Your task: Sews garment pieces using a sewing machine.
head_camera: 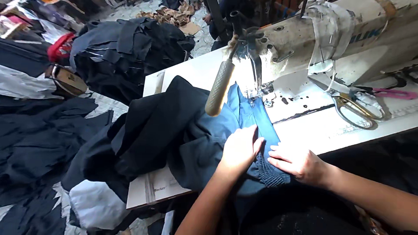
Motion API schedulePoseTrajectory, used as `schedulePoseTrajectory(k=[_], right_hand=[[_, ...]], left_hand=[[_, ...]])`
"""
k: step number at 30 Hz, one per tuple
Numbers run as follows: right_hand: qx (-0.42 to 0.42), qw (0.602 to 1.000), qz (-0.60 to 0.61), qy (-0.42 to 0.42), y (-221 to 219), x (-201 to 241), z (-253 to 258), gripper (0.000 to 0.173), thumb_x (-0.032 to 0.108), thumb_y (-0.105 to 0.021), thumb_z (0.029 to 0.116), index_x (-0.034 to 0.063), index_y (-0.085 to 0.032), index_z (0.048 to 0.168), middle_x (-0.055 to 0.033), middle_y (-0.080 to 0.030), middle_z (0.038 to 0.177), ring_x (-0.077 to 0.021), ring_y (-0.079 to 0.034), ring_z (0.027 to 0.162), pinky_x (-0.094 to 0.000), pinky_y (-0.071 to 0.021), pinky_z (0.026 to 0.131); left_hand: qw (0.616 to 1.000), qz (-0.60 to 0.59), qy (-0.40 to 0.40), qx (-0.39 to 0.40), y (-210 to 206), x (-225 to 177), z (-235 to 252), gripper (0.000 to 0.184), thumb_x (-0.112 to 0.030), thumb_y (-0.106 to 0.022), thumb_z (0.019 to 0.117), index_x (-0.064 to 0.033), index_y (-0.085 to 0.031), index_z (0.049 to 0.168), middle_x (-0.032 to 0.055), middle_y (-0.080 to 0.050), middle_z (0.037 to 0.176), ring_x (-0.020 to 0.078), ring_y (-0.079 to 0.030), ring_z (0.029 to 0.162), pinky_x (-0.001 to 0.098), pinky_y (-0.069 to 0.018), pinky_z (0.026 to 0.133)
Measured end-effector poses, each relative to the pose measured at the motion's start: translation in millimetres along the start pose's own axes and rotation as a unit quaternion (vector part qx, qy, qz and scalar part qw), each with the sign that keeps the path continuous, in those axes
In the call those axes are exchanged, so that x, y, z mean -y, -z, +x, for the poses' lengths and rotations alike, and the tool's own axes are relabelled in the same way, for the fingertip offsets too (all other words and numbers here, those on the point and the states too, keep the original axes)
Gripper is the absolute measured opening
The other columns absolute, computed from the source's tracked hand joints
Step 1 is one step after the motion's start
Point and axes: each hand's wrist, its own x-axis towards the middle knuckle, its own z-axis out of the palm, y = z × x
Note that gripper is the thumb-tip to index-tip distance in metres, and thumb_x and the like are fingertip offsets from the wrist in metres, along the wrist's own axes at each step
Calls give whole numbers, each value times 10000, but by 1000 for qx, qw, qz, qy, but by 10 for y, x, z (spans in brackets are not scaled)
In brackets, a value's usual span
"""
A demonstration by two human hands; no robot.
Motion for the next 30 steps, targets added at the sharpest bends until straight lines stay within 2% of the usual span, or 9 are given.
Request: schedulePoseTrajectory(k=[6, 14, 21, 23, 24, 25, 27, 29, 30], right_hand=[[4, 1000, 13, -28, 18, 50, 36, 247, 35, -536, 961, 77, -778, 979, -128, -781, 1013, -285, -751, 1019, -400, -582, 937], [28, 998, 21, -58, -50, 41, -81, 265, 14, -544, 917, 85, -791, 981, -118, -781, 1031, -284, -748, 1030, -408, -578, 936], [32, 997, 34, -61, -24, -6, -66, 274, 5, -540, 913, 85, -792, 986, -120, -778, 1044, -282, -743, 1042, -406, -570, 948], [30, 997, 49, -56, -36, 14, -103, 269, 9, -545, 900, 85, -793, 971, -122, -775, 1038, -280, -740, 1039, -406, -572, 946], [28, 997, 53, -52, -23, 6, -95, 248, 29, -551, 901, 93, -786, 947, -109, -771, 1021, -259, -737, 1025, -387, -571, 942], [28, 997, 53, -44, -4, -34, -69, 216, 62, -550, 912, 105, -762, 914, -88, -754, 994, -226, -722, 1006, -352, -562, 936], [25, 998, 53, -28, 15, -166, 3, 206, 137, -547, 907, 99, -749, 895, -73, -767, 1040, -210, -725, 1057, -352, -563, 943], [75, 995, 60, -5, 54, -390, 185, 266, 175, -543, 923, 83, -747, 1068, -95, -731, 1224, -266, -677, 1181, -446, -539, 971], [140, 987, 80, -10, 107, -507, 336, 340, 138, -550, 917, 66, -717, 1204, -124, -685, 1322, -316, -630, 1261, -528, -498, 1019]], left_hand=[[996, 41, -8, 80, 72, 84, 173, 508, -413, -417, 1085, -95, -609, 1432, 222, -636, 1283, 389, -617, 1154, 531, -484, 918], [995, 46, -53, -71, -154, 173, 137, 454, -392, -515, 1032, -99, -689, 1332, 204, -696, 1075, 381, -688, 971, 513, -544, 786], [996, 80, -38, -11, -71, 95, 210, 442, -394, -483, 1060, -124, -694, 1340, 197, -695, 1129, 376, -671, 1011, 502, -516, 801], [994, 55, -84, -38, -81, 107, 101, 462, -410, -463, 1058, -98, -728, 1271, 186, -705, 1106, 369, -670, 1026, 517, -512, 847], [987, 33, -134, -84, -60, 82, -17, 477, -446, -465, 1036, -102, -759, 1188, 150, -726, 1091, 339, -687, 1036, 527, -527, 892], [979, 2, -176, -106, 5, 2, -174, 523, -530, -471, 1009, -127, -751, 1189, 111, -726, 1153, 299, -678, 1105, 539, -507, 969], [973, -19, -214, -88, 44, -214, -546, 692, -653, -619, 872, -145, -670, 1340, 104, -670, 1347, 295, -629, 1266, 652, -430, 1055], [977, 12, -184, -110, -165, -274, -736, 719, -456, -831, 737, -150, -655, 1364, 124, -649, 1393, 331, -605, 1313, 735, -364, 1064], [971, 24, -166, -169, -298, -191, -733, 577, -344, -823, 723, -155, -716, 1257, 72, -720, 1282, 285, -656, 1251, 697, -407, 1056]])
